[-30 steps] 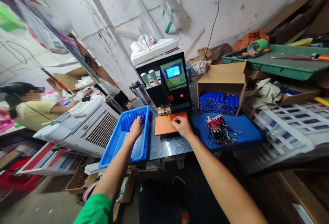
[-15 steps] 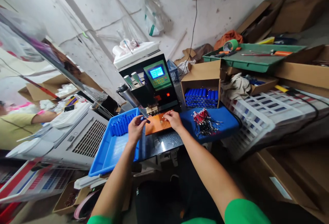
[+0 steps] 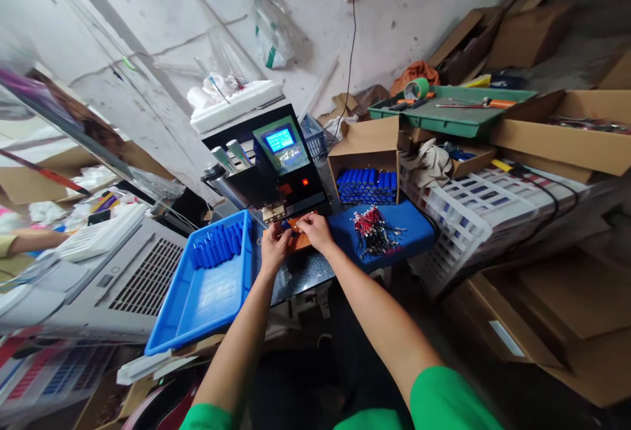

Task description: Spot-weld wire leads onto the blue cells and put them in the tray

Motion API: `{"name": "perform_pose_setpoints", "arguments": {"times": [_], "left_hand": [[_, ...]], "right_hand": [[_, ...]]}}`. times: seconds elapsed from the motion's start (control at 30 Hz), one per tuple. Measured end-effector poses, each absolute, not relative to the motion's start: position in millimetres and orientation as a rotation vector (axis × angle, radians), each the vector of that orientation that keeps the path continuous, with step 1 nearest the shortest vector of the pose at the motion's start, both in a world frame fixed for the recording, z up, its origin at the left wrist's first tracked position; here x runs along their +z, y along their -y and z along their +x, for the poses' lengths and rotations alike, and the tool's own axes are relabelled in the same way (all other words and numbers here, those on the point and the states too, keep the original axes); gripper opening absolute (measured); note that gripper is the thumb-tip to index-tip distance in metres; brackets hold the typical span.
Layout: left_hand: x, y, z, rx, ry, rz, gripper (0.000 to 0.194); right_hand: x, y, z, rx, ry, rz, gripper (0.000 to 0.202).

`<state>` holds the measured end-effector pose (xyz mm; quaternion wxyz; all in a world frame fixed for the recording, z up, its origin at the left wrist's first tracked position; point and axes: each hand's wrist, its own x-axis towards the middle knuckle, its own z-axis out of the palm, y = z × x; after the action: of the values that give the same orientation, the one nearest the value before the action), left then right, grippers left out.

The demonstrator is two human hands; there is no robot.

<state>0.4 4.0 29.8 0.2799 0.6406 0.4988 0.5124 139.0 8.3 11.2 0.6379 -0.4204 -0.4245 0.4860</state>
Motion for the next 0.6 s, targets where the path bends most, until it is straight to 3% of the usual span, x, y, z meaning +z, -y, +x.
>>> {"name": "perform_pose_setpoints", "arguments": {"times": [0.23, 0.6], "left_hand": [[15.2, -8.3, -2.6, 1.368, -1.236, 1.650, 0.028], [12.1, -7.4, -4.9, 1.401, -1.215, 1.699, 0.028]], "right_hand": [[14.0, -11.2, 133.4, 1.098, 0.976, -0.960, 0.017], [14.9, -26.2, 116.2, 0.982, 1.116, -1.100, 0.015]]}}
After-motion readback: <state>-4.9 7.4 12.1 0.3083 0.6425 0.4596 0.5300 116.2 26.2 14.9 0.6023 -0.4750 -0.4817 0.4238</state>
